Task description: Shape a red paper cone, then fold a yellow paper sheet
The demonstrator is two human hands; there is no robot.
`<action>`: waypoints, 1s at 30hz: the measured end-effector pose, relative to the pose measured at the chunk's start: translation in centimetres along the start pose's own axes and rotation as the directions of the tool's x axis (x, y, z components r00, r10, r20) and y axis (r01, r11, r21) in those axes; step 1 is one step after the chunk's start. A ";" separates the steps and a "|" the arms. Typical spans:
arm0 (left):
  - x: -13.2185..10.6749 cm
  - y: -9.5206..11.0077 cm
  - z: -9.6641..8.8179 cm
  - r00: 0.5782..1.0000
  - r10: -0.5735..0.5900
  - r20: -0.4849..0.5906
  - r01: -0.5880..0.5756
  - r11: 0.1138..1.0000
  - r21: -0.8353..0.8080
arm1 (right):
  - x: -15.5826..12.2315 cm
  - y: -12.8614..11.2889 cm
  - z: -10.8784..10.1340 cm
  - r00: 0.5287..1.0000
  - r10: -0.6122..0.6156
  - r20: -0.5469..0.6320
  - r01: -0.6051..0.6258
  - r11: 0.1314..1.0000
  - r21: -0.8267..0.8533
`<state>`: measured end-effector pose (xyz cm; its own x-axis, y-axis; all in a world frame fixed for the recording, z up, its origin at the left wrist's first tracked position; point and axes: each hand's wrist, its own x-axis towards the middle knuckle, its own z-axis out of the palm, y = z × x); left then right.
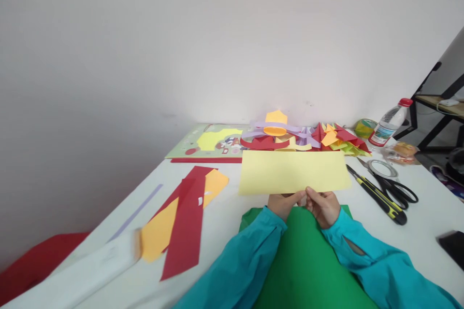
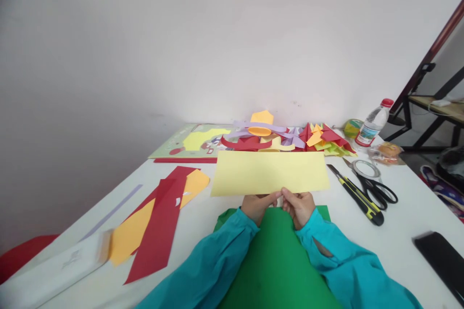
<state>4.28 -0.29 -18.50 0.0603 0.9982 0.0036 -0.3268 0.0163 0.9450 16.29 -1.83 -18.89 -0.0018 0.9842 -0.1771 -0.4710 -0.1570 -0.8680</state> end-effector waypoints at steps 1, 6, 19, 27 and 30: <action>0.1 -0.1 0.0 1.000 0.002 -0.015 -0.002 1.000 -0.005 | 0.1 -0.2 -0.2 1.000 -0.015 -0.016 0.015 1.000 0.000; 1.0 0.2 -0.6 0.996 -0.001 -0.090 -0.007 0.996 -0.087 | 1.1 -1.2 -0.9 0.986 -0.116 -0.122 0.119 0.993 0.018; 3.4 2.9 -4.1 0.961 0.022 -0.275 -0.073 0.982 -0.176 | 3.9 -3.9 -5.3 0.955 -0.219 -0.200 0.231 0.972 0.036; 3.2 2.1 -4.1 0.936 0.249 -0.250 -0.231 0.968 0.099 | 3.8 -3.7 -5.4 0.970 -0.197 -0.141 0.209 0.975 0.077; 1.9 2.1 -3.0 0.906 0.392 -0.161 -0.349 0.905 0.242 | 3.5 -3.3 -4.7 0.975 -0.188 -0.115 0.198 0.976 0.088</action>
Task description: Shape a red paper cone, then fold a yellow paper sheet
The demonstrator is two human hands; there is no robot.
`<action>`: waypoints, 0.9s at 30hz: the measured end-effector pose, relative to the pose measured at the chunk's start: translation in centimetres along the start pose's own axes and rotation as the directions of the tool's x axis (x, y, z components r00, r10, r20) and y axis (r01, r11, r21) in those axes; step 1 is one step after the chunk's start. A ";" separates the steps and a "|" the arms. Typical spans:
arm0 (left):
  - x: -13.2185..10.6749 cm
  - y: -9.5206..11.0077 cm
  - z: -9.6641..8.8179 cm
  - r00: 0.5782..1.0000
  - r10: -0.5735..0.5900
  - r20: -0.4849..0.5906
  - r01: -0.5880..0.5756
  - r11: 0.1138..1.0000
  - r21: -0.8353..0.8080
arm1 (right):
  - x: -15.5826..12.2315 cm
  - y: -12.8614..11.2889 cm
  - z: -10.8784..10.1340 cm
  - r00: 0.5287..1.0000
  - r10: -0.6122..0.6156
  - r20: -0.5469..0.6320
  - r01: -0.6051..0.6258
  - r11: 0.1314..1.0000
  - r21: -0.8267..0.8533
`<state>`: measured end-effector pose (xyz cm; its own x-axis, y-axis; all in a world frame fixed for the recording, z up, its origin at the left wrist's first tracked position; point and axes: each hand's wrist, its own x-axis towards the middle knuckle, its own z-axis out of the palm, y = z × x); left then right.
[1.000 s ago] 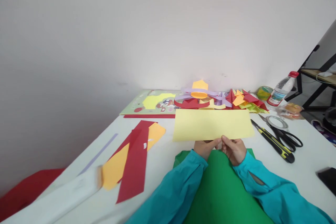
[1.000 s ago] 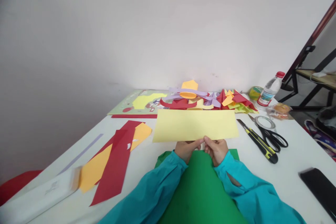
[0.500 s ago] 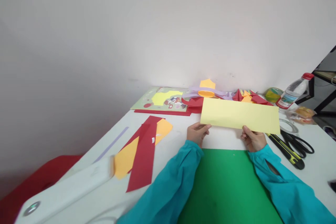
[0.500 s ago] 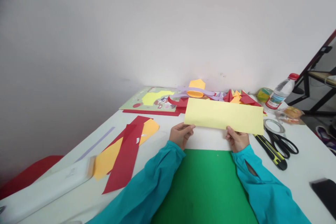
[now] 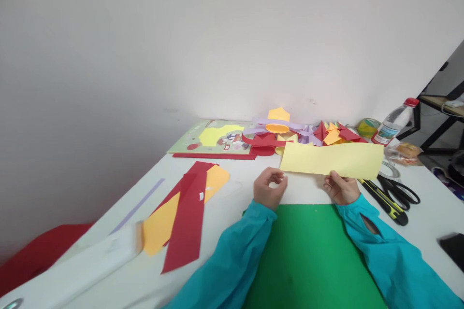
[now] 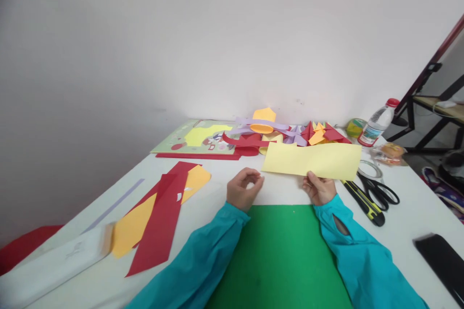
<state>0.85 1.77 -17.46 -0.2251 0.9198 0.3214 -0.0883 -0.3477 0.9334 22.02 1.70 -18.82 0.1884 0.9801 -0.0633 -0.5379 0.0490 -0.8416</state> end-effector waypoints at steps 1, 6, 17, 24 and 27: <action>-0.5 0.4 0.2 0.996 0.082 0.042 -0.084 0.995 0.054 | -0.3 0.1 0.3 1.000 0.004 0.012 -0.004 1.000 -0.002; -2.6 1.8 1.1 0.536 0.698 0.474 -0.834 0.351 0.427 | -2.9 1.1 2.0 0.988 0.079 0.136 -0.069 0.995 -0.076; -2.8 2.2 0.9 0.302 0.780 0.548 -0.921 0.090 0.380 | -4.6 1.4 3.7 0.970 0.162 0.182 -0.121 0.969 -0.217; -2.7 2.1 0.9 0.306 0.761 0.572 -0.916 0.070 0.396 | -4.6 1.2 3.5 0.971 0.175 0.165 -0.133 0.961 -0.242; -2.5 2.2 0.8 0.306 0.761 0.572 -0.913 0.064 0.403 | -4.7 1.1 3.2 0.981 0.134 0.138 -0.092 0.957 -0.275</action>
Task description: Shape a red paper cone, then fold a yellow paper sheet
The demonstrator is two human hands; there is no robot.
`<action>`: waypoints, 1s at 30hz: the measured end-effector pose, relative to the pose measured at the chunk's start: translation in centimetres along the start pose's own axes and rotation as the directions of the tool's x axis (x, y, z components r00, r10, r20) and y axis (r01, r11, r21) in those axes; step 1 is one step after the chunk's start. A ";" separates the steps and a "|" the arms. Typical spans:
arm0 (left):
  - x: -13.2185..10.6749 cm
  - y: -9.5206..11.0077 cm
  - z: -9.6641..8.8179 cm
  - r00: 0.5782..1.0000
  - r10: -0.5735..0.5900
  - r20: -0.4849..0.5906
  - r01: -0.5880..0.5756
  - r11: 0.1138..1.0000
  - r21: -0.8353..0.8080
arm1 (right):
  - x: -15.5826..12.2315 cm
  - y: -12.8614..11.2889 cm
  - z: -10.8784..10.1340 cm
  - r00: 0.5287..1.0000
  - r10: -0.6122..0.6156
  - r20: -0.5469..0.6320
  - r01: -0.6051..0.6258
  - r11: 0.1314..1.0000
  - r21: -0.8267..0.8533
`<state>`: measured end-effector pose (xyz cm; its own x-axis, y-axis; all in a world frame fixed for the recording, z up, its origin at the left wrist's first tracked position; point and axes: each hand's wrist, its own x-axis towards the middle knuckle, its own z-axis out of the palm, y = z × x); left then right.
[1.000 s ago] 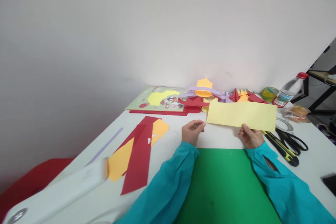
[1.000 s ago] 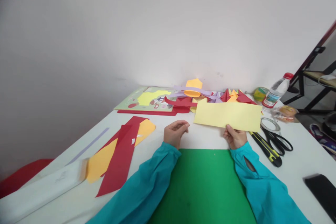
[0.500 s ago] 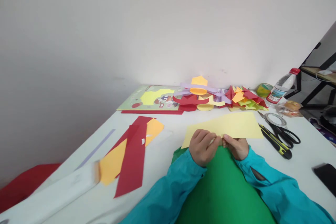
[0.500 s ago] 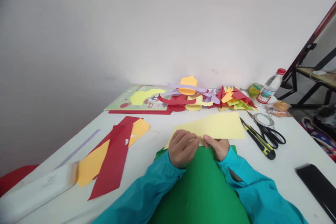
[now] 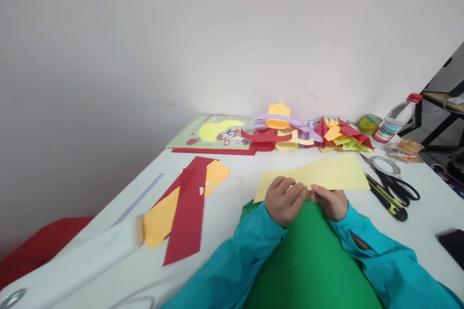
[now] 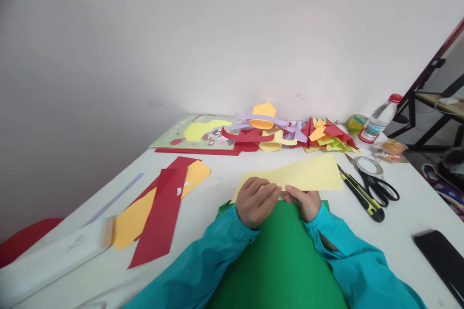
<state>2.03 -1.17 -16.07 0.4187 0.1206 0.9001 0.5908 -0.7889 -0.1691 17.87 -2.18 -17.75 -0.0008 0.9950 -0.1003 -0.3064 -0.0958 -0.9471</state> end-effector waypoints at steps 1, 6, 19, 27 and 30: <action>0.0 -0.1 0.0 1.000 -0.003 -0.002 0.003 1.000 0.005 | 0.0 0.0 -0.1 1.000 -0.018 -0.024 0.018 1.000 -0.006; -0.3 -1.3 -0.1 0.999 -0.039 -0.025 0.040 0.998 0.053 | 0.6 -0.4 -1.2 0.988 -0.084 -0.128 0.091 0.994 0.053; -0.9 -4.6 -0.8 0.994 -0.094 -0.057 0.104 0.974 0.202 | 2.9 -1.9 -4.6 0.978 -0.118 -0.172 0.153 0.967 0.203; -1.2 -5.3 -1.1 0.994 -0.087 -0.060 0.100 0.963 0.251 | 3.3 -1.9 -5.7 0.990 -0.058 -0.128 0.090 0.960 0.263; -1.3 -5.5 -1.2 0.995 -0.078 -0.067 0.093 0.963 0.255 | 3.3 -1.9 -5.9 0.993 -0.043 -0.108 0.072 0.957 0.281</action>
<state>-2.57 2.30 -15.89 0.3237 0.1411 0.9356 0.7832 -0.5948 -0.1813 24.11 1.11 -18.07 0.1155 0.9891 -0.0917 -0.5607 -0.0113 -0.8279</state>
